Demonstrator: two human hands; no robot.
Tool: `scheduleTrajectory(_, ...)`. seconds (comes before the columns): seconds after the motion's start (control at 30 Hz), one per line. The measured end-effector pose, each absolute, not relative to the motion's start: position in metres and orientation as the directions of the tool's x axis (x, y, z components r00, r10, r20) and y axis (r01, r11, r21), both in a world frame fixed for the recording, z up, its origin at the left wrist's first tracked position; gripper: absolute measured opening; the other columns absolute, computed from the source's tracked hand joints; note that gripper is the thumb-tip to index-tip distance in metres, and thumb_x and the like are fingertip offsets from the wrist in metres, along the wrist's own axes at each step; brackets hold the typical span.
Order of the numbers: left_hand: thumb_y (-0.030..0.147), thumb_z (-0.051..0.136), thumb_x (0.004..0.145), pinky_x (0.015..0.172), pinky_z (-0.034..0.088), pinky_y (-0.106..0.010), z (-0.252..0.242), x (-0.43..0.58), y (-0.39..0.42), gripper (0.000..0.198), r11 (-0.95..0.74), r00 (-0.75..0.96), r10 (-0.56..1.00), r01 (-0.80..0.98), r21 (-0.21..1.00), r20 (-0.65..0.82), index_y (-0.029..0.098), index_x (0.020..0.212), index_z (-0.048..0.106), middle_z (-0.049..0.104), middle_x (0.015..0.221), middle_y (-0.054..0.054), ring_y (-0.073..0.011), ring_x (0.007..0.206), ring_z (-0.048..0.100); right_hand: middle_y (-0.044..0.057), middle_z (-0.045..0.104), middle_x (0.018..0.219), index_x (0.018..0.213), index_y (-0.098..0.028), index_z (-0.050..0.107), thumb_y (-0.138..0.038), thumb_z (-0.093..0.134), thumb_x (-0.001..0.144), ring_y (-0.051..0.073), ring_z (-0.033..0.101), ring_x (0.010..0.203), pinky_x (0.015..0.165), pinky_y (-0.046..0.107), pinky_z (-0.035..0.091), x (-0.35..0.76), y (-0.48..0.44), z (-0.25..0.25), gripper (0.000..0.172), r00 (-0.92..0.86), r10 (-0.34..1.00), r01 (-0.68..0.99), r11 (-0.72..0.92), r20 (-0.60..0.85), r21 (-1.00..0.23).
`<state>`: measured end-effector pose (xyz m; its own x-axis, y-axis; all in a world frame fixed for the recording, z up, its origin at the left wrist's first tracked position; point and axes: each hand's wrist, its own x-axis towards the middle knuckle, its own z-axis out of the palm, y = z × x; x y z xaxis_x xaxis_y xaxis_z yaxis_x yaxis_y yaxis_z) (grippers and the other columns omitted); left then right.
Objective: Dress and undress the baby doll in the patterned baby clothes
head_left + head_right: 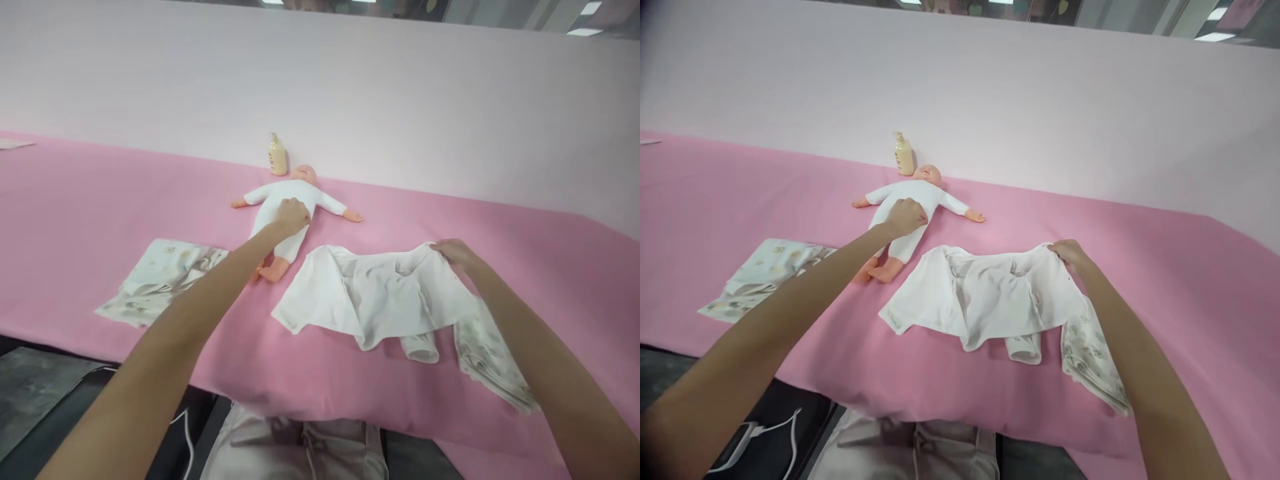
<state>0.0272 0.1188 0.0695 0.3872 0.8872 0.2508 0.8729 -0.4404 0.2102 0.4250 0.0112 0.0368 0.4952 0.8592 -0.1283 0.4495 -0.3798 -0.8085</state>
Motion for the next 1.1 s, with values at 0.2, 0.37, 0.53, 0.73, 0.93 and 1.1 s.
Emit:
scheduleTrajectory(0.2, 0.029, 0.045, 0.079, 0.081, 0.039, -0.034, 0.059, 0.071, 0.134, 0.025, -0.67, 0.672, 0.74, 0.739, 0.072, -0.007, 0.018, 0.073, 0.067, 0.068, 0.088, -0.009, -0.0229, 0.084, 0.058, 0.002, 0.057, 0.059, 0.064, -0.016, 0.06, -0.017, 0.066, 0.068, 0.012, 0.05, 0.051, 0.047, 0.024, 0.041, 0.418, 0.051, 0.042, 0.008, 0.503, 0.837, 0.485, -0.481, -0.216, -0.731)
scheduleTrajectory(0.37, 0.033, 0.042, 0.082, 0.062, 0.038, -0.026, 0.048, 0.068, 0.107, 0.026, -0.746, 0.791, 0.585, 0.611, 0.265, -0.177, 0.02, 0.091, 0.063, 0.066, 0.097, -0.006, -0.0158, 0.071, 0.057, 0.005, 0.064, 0.071, 0.071, -0.014, 0.066, -0.021, 0.068, 0.066, 0.014, 0.056, 0.059, 0.054, 0.025, 0.044, 0.429, 0.062, 0.043, 0.009, 0.443, 0.868, 0.568, -0.466, -0.225, -0.679)
scheduleTrajectory(0.53, 0.023, 0.05, 0.074, 0.058, 0.037, -0.029, 0.045, 0.057, 0.121, 0.02, -0.74, 0.76, 0.608, 0.648, 0.183, -0.232, 0.02, 0.088, 0.063, 0.065, 0.084, -0.005, -0.0184, 0.066, 0.057, 0.006, 0.066, 0.076, 0.074, -0.016, 0.067, -0.025, 0.069, 0.066, 0.015, 0.059, 0.063, 0.058, 0.026, 0.046, 0.441, 0.071, 0.04, 0.012, 0.406, 0.869, 0.558, -0.481, -0.283, -0.676)
scheduleTrajectory(0.73, 0.014, 0.046, 0.079, 0.091, 0.034, -0.041, 0.053, 0.072, 0.183, 0.024, -0.605, 0.614, 0.781, 0.789, -0.109, 0.116, 0.013, 0.087, 0.068, 0.064, 0.101, -0.016, -0.0301, 0.106, 0.052, 0.003, 0.06, 0.068, 0.068, -0.017, 0.062, -0.026, 0.062, 0.072, 0.014, 0.055, 0.059, 0.057, 0.027, 0.044, 0.437, 0.098, 0.036, 0.009, 0.527, 0.838, 0.552, -0.465, -0.143, -0.692)
scheduleTrajectory(0.93, 0.015, 0.053, 0.076, 0.103, 0.022, -0.047, 0.048, 0.074, 0.225, 0.036, -0.424, 0.413, 0.868, 0.906, -0.021, 0.275, 0.013, 0.111, 0.061, 0.052, 0.125, -0.017, -0.0336, 0.124, 0.036, 0.014, 0.059, 0.101, 0.101, -0.012, 0.059, -0.016, 0.049, 0.077, 0.026, 0.053, 0.103, 0.093, 0.04, 0.038, 0.417, 0.125, 0.013, 0.026, 0.576, 0.765, 0.775, -0.401, 0.286, -0.489)
scheduleTrajectory(1.1, 0.047, 0.064, 0.072, 0.102, 0.023, -0.057, 0.05, 0.031, 0.221, 0.064, -0.205, 0.09, 0.941, 0.918, 0.339, 0.326, 0.02, 0.127, 0.046, 0.039, 0.136, -0.017, -0.041, 0.128, 0.03, 0.017, 0.052, 0.113, 0.109, -0.013, 0.054, -0.014, 0.042, 0.079, 0.028, 0.046, 0.112, 0.098, 0.044, 0.034, 0.346, 0.141, 0.004, 0.032, 0.209, 0.793, 0.934, 0.012, 0.572, -0.358)
